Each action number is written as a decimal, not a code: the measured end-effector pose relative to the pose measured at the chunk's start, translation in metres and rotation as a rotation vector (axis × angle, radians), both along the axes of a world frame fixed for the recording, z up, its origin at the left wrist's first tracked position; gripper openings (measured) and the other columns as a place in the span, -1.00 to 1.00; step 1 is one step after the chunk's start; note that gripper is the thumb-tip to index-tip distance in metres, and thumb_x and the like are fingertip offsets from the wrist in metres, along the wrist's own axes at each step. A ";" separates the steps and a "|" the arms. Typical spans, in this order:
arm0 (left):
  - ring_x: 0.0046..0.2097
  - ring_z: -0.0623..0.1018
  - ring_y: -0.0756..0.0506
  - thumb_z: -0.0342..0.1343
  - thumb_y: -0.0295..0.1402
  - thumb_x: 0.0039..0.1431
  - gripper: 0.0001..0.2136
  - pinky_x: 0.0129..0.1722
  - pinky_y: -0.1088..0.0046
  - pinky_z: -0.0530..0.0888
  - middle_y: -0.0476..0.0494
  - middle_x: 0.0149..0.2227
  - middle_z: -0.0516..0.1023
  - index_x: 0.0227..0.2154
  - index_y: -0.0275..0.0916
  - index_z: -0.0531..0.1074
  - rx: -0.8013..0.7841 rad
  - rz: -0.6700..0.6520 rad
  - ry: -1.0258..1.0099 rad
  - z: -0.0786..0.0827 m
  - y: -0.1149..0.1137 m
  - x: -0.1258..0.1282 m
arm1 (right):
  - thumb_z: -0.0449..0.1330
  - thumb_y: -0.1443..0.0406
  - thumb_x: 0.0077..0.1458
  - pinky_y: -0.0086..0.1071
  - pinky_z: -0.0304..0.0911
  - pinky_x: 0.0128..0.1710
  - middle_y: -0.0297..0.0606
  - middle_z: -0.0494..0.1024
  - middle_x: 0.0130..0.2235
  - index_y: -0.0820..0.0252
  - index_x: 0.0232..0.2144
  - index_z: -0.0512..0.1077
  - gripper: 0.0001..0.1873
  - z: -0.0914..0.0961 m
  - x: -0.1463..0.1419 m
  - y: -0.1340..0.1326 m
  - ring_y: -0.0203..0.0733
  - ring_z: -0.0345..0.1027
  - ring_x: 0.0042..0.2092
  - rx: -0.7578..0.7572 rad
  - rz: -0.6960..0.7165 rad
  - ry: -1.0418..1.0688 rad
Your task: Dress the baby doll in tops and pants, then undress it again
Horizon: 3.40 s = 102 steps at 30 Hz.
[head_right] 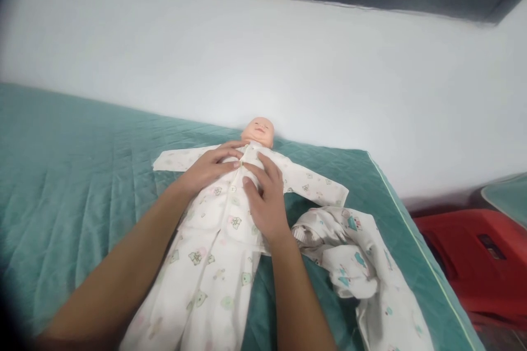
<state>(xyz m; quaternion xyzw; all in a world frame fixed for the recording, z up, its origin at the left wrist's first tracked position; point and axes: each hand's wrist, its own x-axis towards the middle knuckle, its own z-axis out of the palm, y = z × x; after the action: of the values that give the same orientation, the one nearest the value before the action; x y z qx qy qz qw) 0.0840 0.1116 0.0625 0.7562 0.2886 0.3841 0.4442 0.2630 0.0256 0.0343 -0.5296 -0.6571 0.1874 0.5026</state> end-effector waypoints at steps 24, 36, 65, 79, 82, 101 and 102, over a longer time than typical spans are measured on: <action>0.31 0.35 -0.23 0.17 -0.39 0.11 -0.91 0.23 0.15 0.35 -0.18 0.27 0.39 -0.30 -0.16 0.49 0.140 0.120 -0.006 -0.003 -0.007 0.011 | 0.14 0.20 0.28 -0.03 0.01 0.37 -0.31 0.28 0.31 -0.08 0.02 0.41 -0.73 0.004 -0.004 -0.004 -0.11 0.07 0.36 -0.002 0.004 0.054; 0.22 0.44 -0.20 0.11 -0.29 0.23 -0.86 0.24 0.15 0.35 -0.16 0.15 0.50 -0.29 -0.15 0.56 0.147 0.112 -0.014 0.000 -0.009 0.011 | 0.14 0.19 0.27 0.01 0.02 0.37 -0.29 0.29 0.31 -0.08 0.00 0.41 -0.74 0.004 -0.003 -0.003 -0.08 0.07 0.36 -0.015 0.007 0.070; 0.43 0.12 -0.19 0.10 -0.21 0.31 -0.82 0.41 0.02 0.08 -0.03 0.32 0.33 -0.26 -0.08 0.60 0.157 -0.037 0.107 -0.003 -0.039 -0.017 | 0.21 0.19 0.21 0.04 0.15 0.26 -0.28 0.44 0.19 0.02 -0.37 0.51 -0.87 0.006 -0.004 -0.007 0.02 0.23 0.27 0.032 0.046 0.155; 0.46 0.06 -0.21 0.21 -0.24 0.24 -0.87 0.41 0.00 0.11 0.02 0.36 0.28 -0.19 -0.03 0.61 0.124 -0.149 0.091 0.000 -0.032 -0.026 | 0.30 0.23 0.14 0.07 -0.07 0.38 -0.32 0.33 0.28 0.00 -0.31 0.42 -0.90 0.013 -0.001 -0.007 -0.03 0.09 0.36 -0.023 0.140 0.071; 0.46 0.05 -0.22 0.22 -0.23 0.23 -0.88 0.40 -0.03 0.12 0.01 0.35 0.29 -0.21 -0.04 0.60 0.114 -0.138 0.097 0.001 -0.033 -0.025 | 0.30 0.23 0.13 0.07 -0.07 0.38 -0.32 0.32 0.28 0.00 -0.30 0.42 -0.89 0.012 -0.002 -0.008 -0.03 0.09 0.36 -0.025 0.136 0.070; 0.36 0.25 -0.23 0.13 -0.56 0.09 -0.84 0.32 -0.03 0.27 -0.11 0.28 0.38 -0.37 -0.15 0.51 0.298 0.039 0.125 -0.003 -0.043 -0.010 | 0.25 0.26 0.18 0.00 -0.07 0.36 -0.28 0.34 0.26 0.02 -0.26 0.40 -0.92 0.011 0.001 -0.006 -0.03 0.10 0.35 -0.004 0.168 0.111; 0.37 0.25 -0.23 0.13 -0.55 0.10 -0.83 0.32 -0.03 0.27 -0.12 0.28 0.38 -0.36 -0.15 0.53 0.298 0.037 0.123 -0.003 -0.042 -0.010 | 0.24 0.25 0.19 -0.01 -0.06 0.36 -0.28 0.34 0.26 0.01 -0.27 0.41 -0.94 0.011 0.000 -0.006 -0.03 0.11 0.34 -0.005 0.163 0.117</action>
<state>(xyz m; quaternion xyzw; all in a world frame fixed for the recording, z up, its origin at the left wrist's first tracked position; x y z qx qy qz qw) 0.0736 0.0695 0.0593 0.8304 0.2690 0.3836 0.3014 0.2633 0.0194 0.0452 -0.4639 -0.6671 0.2600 0.5217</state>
